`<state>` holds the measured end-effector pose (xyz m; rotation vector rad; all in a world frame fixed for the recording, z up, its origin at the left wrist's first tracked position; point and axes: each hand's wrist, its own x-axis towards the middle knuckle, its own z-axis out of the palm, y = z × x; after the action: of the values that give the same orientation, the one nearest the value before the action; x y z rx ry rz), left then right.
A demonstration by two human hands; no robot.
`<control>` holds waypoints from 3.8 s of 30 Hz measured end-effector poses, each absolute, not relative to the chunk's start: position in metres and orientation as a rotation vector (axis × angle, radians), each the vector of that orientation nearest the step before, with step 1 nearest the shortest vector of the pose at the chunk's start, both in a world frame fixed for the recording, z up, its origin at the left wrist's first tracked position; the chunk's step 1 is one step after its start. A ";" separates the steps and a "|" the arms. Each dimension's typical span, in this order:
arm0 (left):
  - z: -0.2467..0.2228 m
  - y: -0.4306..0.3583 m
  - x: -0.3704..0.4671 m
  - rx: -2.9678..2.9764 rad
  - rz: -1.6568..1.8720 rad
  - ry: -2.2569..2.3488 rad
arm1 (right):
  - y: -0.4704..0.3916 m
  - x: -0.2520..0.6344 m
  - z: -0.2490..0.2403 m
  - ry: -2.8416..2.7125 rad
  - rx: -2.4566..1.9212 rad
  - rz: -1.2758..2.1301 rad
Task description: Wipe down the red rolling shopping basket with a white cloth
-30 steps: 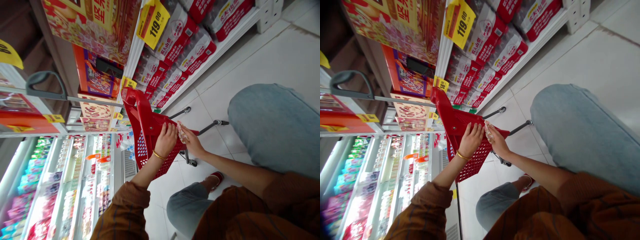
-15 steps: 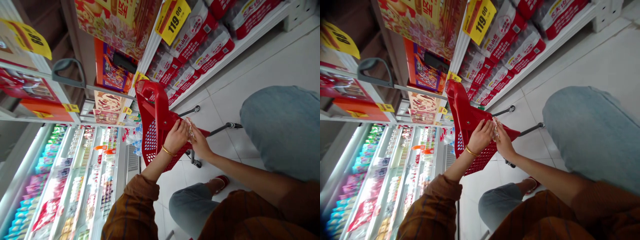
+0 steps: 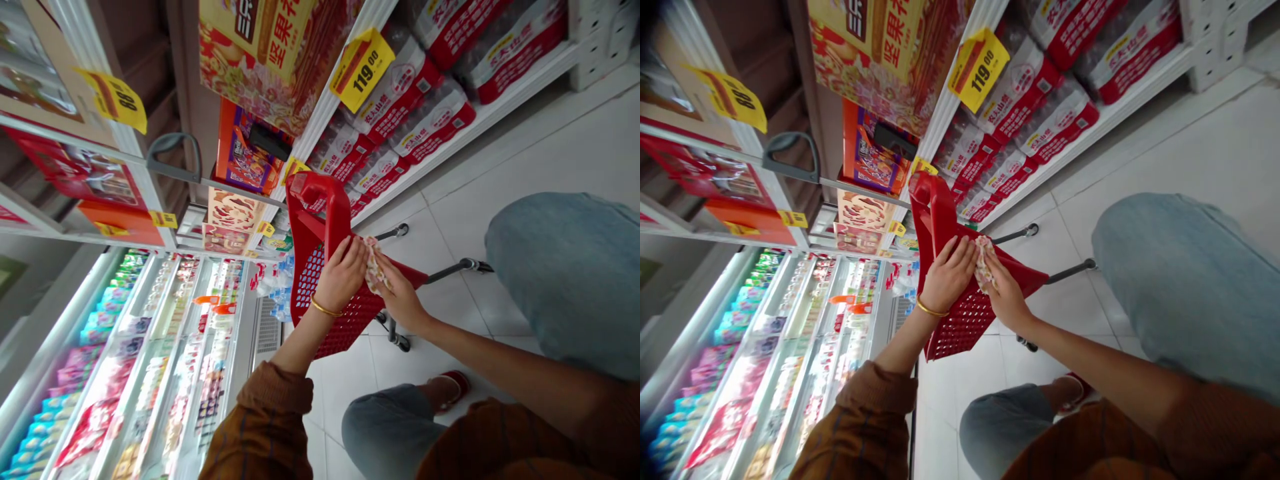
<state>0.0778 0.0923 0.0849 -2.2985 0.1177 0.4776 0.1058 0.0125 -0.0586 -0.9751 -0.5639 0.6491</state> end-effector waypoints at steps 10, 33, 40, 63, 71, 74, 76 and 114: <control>0.101 0.094 0.066 -2.390 0.216 0.149 | 0.010 0.106 -0.030 -0.551 -0.936 0.562; 0.046 0.081 0.062 -2.816 -0.523 -0.734 | 0.054 0.139 -0.022 -0.934 -1.043 -0.193; 0.037 0.080 0.067 -2.767 -0.672 -0.778 | 0.056 0.159 -0.014 -0.950 -1.121 -0.237; 0.020 0.034 0.116 -2.387 -1.661 -1.301 | 0.025 0.232 0.023 -1.220 -1.244 -0.230; 0.020 0.024 0.094 -2.395 -1.666 -1.282 | 0.008 0.217 0.021 -1.295 -1.216 -0.236; 0.022 0.020 0.084 -2.418 -1.678 -1.282 | 0.001 0.208 0.020 -1.321 -1.201 -0.256; 0.023 0.017 0.078 -2.418 -1.693 -1.274 | -0.005 0.202 0.020 -1.340 -1.190 -0.282; 0.039 -0.025 0.000 -2.524 -1.884 -1.281 | -0.033 0.248 0.083 -1.894 -1.036 0.250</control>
<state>0.0001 -0.0254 0.0390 -2.5237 -1.2809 -1.8837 0.2476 -0.0334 0.0833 -1.0356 -1.8942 0.2498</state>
